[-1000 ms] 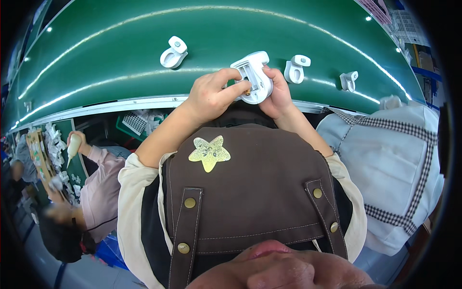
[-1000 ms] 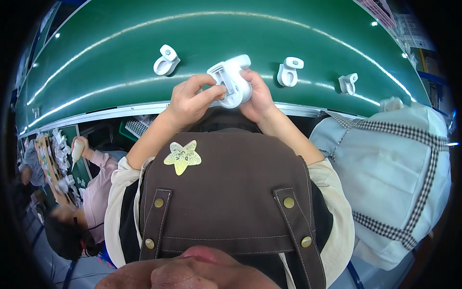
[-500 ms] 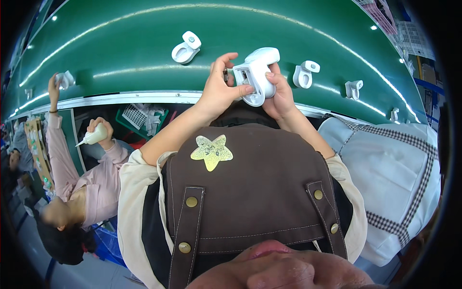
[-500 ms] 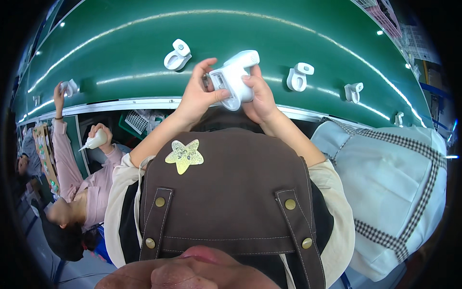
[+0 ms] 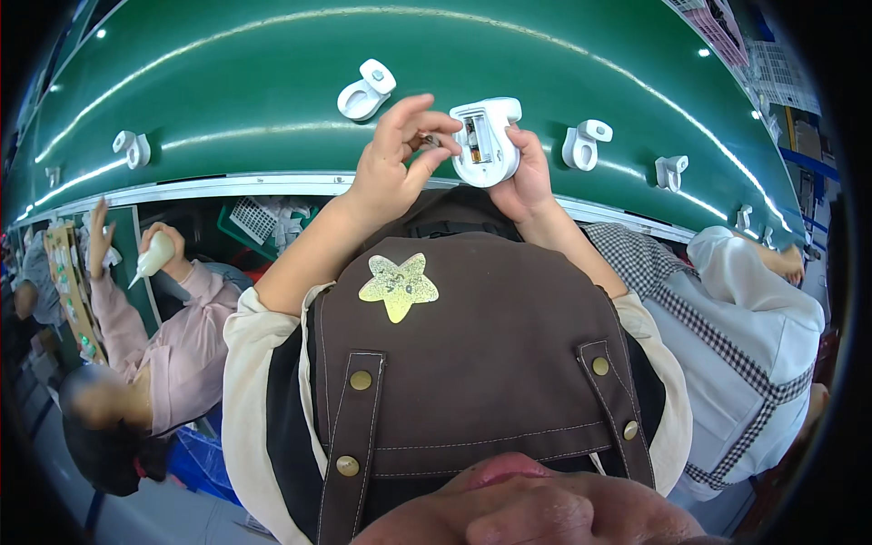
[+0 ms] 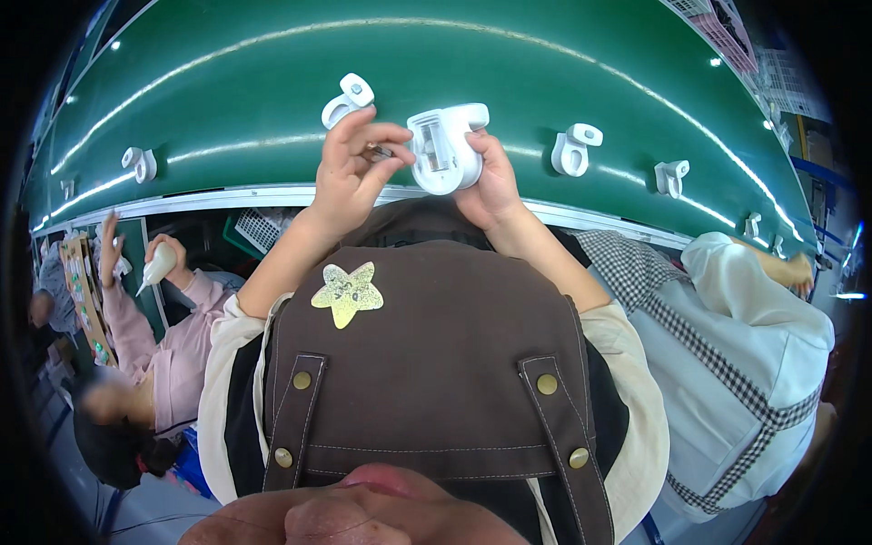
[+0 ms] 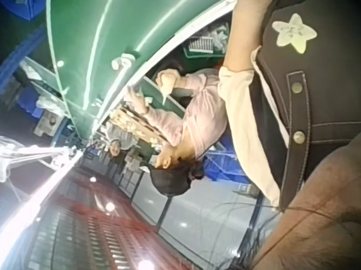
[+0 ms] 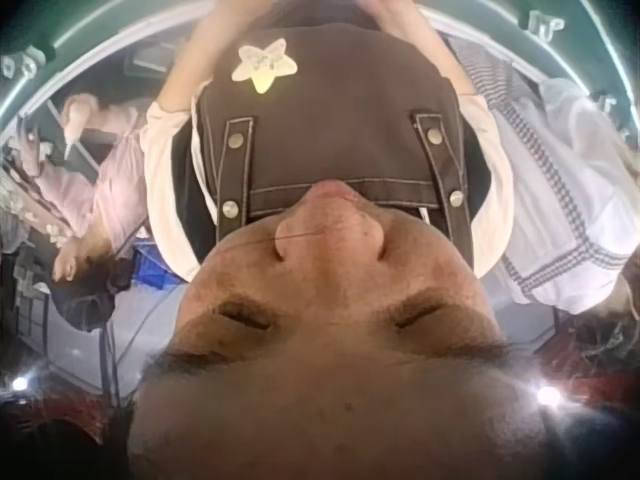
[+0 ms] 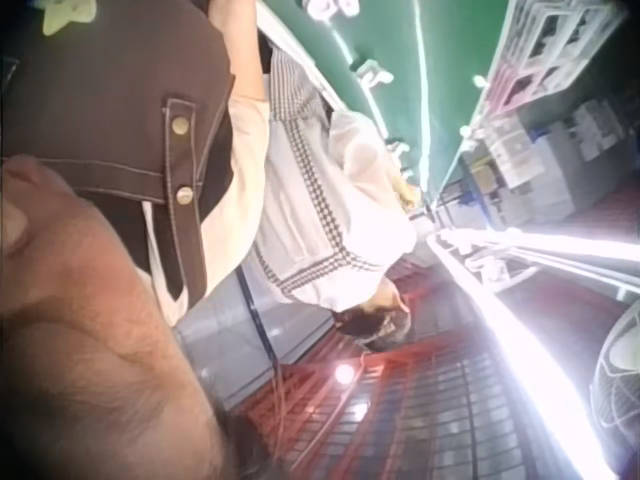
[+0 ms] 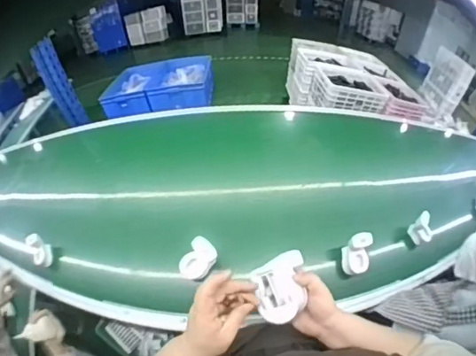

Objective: Assembling small white plastic electronic toys by inserting batteries and internal components on a production line.

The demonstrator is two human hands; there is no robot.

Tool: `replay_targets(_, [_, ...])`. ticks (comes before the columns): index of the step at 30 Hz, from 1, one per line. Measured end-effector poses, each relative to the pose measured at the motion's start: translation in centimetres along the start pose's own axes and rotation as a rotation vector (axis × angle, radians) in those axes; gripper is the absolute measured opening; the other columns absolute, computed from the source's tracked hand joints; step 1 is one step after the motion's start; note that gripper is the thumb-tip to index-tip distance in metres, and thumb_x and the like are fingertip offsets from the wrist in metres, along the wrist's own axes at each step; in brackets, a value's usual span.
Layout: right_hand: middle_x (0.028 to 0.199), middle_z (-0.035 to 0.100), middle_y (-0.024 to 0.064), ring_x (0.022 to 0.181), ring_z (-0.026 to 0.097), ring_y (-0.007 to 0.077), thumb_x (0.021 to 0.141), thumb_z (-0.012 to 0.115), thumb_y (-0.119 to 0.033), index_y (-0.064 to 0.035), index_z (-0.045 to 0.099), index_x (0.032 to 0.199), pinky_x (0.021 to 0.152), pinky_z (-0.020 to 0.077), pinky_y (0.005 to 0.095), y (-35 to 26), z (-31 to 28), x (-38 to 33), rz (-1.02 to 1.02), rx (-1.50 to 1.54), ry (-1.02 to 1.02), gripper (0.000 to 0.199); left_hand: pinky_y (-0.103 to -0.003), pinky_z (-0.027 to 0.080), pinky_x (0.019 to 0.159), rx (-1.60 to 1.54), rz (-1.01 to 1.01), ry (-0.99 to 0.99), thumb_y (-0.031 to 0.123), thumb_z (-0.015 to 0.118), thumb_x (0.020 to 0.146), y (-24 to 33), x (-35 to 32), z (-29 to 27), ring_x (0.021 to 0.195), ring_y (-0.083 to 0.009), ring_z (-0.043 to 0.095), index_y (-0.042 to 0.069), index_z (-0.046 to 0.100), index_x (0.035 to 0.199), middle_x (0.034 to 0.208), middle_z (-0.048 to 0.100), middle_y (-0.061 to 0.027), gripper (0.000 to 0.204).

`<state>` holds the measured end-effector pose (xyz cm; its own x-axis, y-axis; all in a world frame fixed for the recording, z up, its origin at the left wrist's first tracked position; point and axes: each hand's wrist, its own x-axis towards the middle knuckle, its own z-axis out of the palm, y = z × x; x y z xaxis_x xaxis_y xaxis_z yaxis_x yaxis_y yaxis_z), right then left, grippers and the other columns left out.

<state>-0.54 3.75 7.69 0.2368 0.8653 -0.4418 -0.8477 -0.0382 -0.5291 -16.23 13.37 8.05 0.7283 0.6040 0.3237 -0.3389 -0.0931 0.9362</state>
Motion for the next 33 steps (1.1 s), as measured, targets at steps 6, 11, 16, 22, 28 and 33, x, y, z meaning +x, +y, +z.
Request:
replay_targets(6, [0.115, 0.056, 0.0109, 0.105, 0.056, 0.0229, 0.087, 0.043, -0.027, -0.0056, 0.045, 0.120, 0.092, 0.0442, 0.0394, 0.8, 0.4, -0.2, 0.008, -0.012, -0.083, 0.040, -0.028, 0.050, 0.069, 0.320, 0.097, 0.016, -0.008, 0.062, 0.077, 1.7, 0.8, -0.6, 0.083, -0.0176, 0.060, 0.003, 0.058, 0.102, 0.097, 0.060, -0.0126, 0.028])
replay_targets(11, [0.115, 0.055, 0.0100, 0.106, 0.055, 0.0220, 0.087, 0.043, -0.025, -0.0069, 0.043, 0.122, 0.093, 0.0432, 0.0386, 1.6, 0.5, 0.1, 0.012, -0.002, -0.042, 0.039, -0.030, 0.049, 0.066, 0.607, 0.187, -0.041, -0.002, 0.068, 0.069, 2.1, 1.8, -0.7, 0.075, -0.0186, 0.056, 0.005, 0.064, 0.084, 0.087, 0.059, -0.0062, 0.017])
replay_targets(16, [0.114, 0.055, 0.0095, 0.106, 0.055, 0.0216, 0.088, 0.043, -0.025, -0.0075, 0.043, 0.122, 0.093, 0.0432, 0.0385, 1.8, 1.0, 0.3, 0.014, -0.016, -0.015, 0.039, -0.032, 0.047, 0.065, 0.865, 0.298, -0.145, 0.004, 0.069, 0.062, 2.2, 2.8, -1.4, 0.074, -0.0225, 0.054, 0.008, 0.066, 0.079, 0.087, 0.059, -0.0021, 0.018])
replay_targets(22, [0.112, 0.057, 0.0092, 0.103, 0.056, 0.0210, 0.089, 0.041, -0.026, -0.0055, 0.046, 0.120, 0.092, 0.0436, 0.0378, 1.9, 1.5, 0.5, 0.057, 0.033, -0.004, 0.038, -0.032, 0.048, 0.067, 0.845, 0.334, -0.062, 0.003, 0.066, 0.062, 1.4, 3.0, -1.2, 0.078, -0.0245, 0.055, 0.005, 0.064, 0.079, 0.089, 0.059, -0.0079, 0.017])
replay_targets(28, [0.111, 0.058, 0.0089, 0.102, 0.057, 0.0209, 0.090, 0.039, -0.027, -0.0042, 0.048, 0.118, 0.091, 0.0440, 0.0371, 2.5, 0.3, 0.9, 0.033, 0.064, 0.017, 0.038, -0.037, 0.050, 0.077, 0.726, 0.507, -0.006, 0.001, 0.063, 0.065, -1.0, 1.6, -0.5, 0.093, -0.0304, 0.059, -0.003, 0.061, 0.081, 0.100, 0.060, -0.0138, 0.016])
replay_targets(33, [0.113, 0.057, 0.0097, 0.105, 0.055, 0.0217, 0.090, 0.037, -0.028, -0.0036, 0.048, 0.118, 0.092, 0.0428, 0.0380, 2.7, 0.4, 1.1, 0.063, 0.096, 0.082, 0.039, -0.042, 0.050, 0.085, 0.821, 0.425, -0.081, -0.005, 0.059, 0.068, -0.4, 0.7, 0.2, 0.100, -0.0346, 0.058, -0.004, 0.058, 0.091, 0.105, 0.058, -0.0161, 0.023])
